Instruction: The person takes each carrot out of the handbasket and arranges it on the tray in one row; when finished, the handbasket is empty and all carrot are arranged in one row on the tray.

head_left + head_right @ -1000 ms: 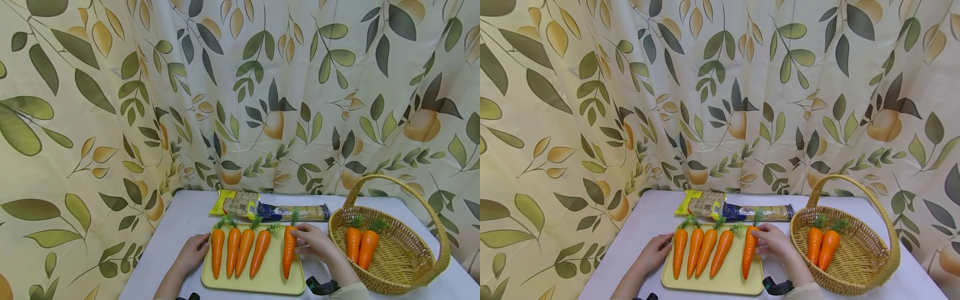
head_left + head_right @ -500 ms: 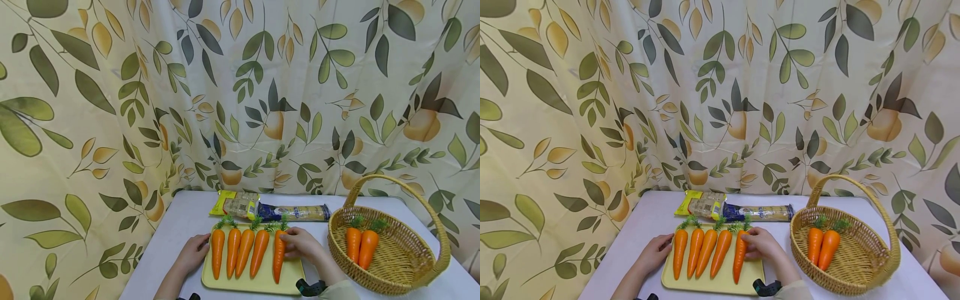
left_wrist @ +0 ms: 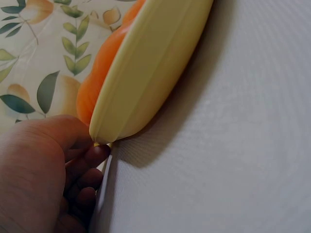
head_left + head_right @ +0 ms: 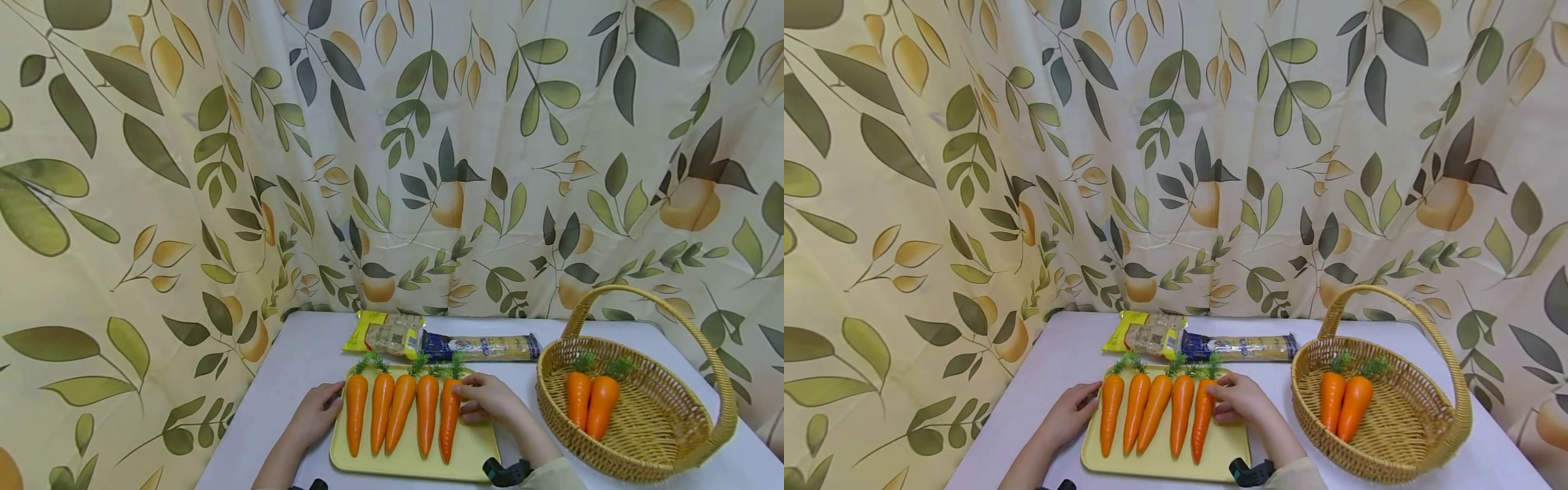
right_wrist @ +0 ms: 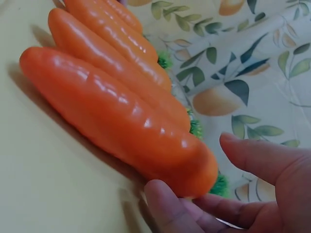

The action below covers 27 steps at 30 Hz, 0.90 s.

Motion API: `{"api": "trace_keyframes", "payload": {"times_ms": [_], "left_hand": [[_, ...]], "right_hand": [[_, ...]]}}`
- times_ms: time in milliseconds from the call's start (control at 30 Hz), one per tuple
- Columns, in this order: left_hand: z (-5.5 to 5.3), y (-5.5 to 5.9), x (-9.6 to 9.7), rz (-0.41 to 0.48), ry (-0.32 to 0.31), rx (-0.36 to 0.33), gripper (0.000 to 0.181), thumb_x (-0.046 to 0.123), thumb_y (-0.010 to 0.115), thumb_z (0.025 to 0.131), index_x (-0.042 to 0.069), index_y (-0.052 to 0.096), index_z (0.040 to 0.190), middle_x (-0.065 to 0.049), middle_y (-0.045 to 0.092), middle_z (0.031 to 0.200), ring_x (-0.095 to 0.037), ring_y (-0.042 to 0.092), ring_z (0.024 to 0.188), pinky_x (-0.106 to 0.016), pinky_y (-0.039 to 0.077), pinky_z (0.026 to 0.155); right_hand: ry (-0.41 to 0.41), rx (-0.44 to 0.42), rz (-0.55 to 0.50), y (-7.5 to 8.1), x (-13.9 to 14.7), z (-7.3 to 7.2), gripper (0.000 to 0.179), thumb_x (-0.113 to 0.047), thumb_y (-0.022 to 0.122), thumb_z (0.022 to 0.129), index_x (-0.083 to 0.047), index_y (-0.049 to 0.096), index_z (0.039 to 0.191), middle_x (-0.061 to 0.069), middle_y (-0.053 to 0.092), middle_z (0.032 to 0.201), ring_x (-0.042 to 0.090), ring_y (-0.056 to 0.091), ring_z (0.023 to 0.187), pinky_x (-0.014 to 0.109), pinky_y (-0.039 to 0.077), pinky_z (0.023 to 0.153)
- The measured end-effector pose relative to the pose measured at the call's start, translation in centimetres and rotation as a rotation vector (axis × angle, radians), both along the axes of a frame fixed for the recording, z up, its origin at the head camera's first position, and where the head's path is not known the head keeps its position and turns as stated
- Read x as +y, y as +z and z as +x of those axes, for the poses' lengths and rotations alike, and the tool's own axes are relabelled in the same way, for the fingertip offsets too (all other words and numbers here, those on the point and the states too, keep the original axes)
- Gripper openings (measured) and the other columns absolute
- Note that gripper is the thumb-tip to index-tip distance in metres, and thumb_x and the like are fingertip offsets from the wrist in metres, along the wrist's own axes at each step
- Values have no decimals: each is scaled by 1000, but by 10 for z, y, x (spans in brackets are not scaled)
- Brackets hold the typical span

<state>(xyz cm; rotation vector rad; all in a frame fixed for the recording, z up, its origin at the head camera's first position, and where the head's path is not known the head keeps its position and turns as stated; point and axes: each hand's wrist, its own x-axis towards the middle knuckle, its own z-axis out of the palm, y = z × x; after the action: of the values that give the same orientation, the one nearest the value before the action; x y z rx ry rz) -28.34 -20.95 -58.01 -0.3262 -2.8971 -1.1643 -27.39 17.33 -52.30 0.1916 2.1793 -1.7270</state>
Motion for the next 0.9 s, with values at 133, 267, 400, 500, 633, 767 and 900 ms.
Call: {"api": "trace_keyframes", "payload": {"times_ms": [133,267,400,500,633,767,900], "left_hand": [[0,0,0,4,10,-2,43,25,60,97,16,58,139,-3,64,129,-23,58,114,-51,48,101],[0,-1,-1,-9,10,15,43,25,60,97,16,58,139,-3,64,128,-23,58,113,-50,49,100],[0,-2,-1,-11,10,25,43,25,60,96,17,58,139,-2,65,127,-22,59,111,-49,49,99],[-1,-2,-1,-10,8,25,43,25,60,96,17,59,138,-2,65,126,-21,59,110,-49,50,99],[-1,-3,-1,-16,-8,36,43,24,60,97,15,58,139,-2,65,125,-19,58,109,-47,50,97],[-1,-2,-1,-18,-16,43,43,23,60,97,14,58,139,-2,65,125,-19,58,108,-45,50,96],[-1,-2,-1,-20,-13,40,43,24,60,97,15,58,138,-2,66,125,-20,58,109,-46,50,96]], "right_hand": [[-3,-4,20,0,1,0,53,-24,68,93,9,49,129,18,66,108,25,69,78,40,61,67],[-1,7,45,1,1,0,52,-25,69,92,7,50,129,18,67,108,25,70,77,40,61,66],[-5,26,80,3,3,1,53,-25,69,92,7,50,130,17,68,106,25,70,75,40,61,64],[-18,35,105,5,5,3,51,-25,68,92,6,51,130,16,69,105,25,69,75,40,61,65],[-14,75,154,15,10,7,50,-26,67,93,5,53,130,18,66,110,26,69,77,40,61,66],[3,118,185,33,19,11,50,-29,67,94,4,55,129,21,63,116,27,68,82,39,61,67],[20,173,202,58,37,14,53,-33,66,94,5,54,129,22,63,117,25,68,85,38,62,70]]}}
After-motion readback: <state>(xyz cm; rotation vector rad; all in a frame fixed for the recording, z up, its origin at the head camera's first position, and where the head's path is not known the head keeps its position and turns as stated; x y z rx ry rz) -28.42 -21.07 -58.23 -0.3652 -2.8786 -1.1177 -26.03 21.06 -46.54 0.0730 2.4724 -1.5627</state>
